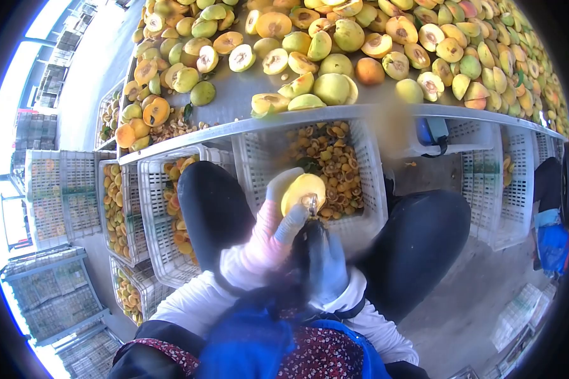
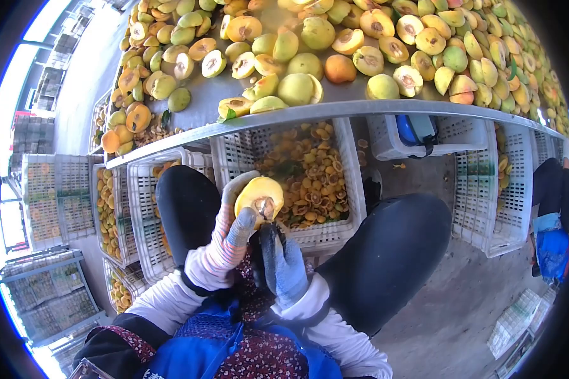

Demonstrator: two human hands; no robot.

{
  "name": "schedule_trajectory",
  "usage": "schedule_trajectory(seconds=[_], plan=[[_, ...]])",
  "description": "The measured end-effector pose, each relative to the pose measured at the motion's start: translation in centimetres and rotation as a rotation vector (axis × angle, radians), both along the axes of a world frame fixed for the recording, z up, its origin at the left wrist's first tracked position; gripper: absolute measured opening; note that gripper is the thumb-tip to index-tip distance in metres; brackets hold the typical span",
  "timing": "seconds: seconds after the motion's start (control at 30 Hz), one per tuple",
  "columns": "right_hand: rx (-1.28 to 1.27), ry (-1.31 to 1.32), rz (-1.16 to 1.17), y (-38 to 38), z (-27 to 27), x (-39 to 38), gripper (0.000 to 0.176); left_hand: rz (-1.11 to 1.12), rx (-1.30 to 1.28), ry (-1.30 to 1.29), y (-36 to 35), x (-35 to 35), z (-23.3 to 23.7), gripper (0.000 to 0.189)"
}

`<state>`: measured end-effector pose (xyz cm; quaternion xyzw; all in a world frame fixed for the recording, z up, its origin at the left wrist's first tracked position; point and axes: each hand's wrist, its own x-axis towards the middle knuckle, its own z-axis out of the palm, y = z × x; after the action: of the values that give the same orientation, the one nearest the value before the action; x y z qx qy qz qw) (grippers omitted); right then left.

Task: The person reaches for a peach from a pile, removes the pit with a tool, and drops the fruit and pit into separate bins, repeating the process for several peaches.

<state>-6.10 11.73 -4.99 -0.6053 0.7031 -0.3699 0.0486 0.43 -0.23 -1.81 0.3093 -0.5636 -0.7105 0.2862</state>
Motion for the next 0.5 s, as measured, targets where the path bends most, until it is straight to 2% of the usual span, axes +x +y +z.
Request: schedule_trajectory(seconds=[0.03,0.07,0.1,0.17,0.2,0.27,0.33,0.43,0.5], plan=[[0.015,-0.115,-0.004,0.2,-0.4,0.1,0.033,-0.068,0.105,0.005,-0.7,-0.2,1.3,0.050],[0.006,-0.469,0.011,0.4,-0.4,0.2,0.032,-0.145,0.305,-0.124,-2.0,0.1,3.7,0.049],[0.091,-0.641,0.029,0.1,0.2,0.2,0.031,-0.168,0.314,-0.127,-3.0,0.7,2.5,0.041],[0.256,-0.981,0.008,-0.4,1.3,0.1,0.028,-0.177,0.402,-0.234,-3.8,0.9,2.3,0.041],[0.225,-0.957,0.006,-0.3,1.2,0.5,0.027,-0.169,0.377,-0.250,-3.7,1.2,2.0,0.038],[0.255,-1.097,-0.049,-0.4,1.4,1.0,0.027,-0.161,0.327,-0.278,-3.3,1.3,1.4,0.033],[0.387,-1.422,-0.159,-0.4,2.0,1.1,0.028,-0.139,0.272,-0.302,-2.9,1.2,1.5,0.031],[0.178,-1.385,-0.163,0.0,1.1,2.2,0.025,-0.049,0.165,-0.290,-1.4,1.0,1.1,0.030],[0.365,-1.265,-0.097,0.1,1.8,1.4,0.025,0.030,0.095,-0.274,-0.5,0.9,1.1,0.030]])
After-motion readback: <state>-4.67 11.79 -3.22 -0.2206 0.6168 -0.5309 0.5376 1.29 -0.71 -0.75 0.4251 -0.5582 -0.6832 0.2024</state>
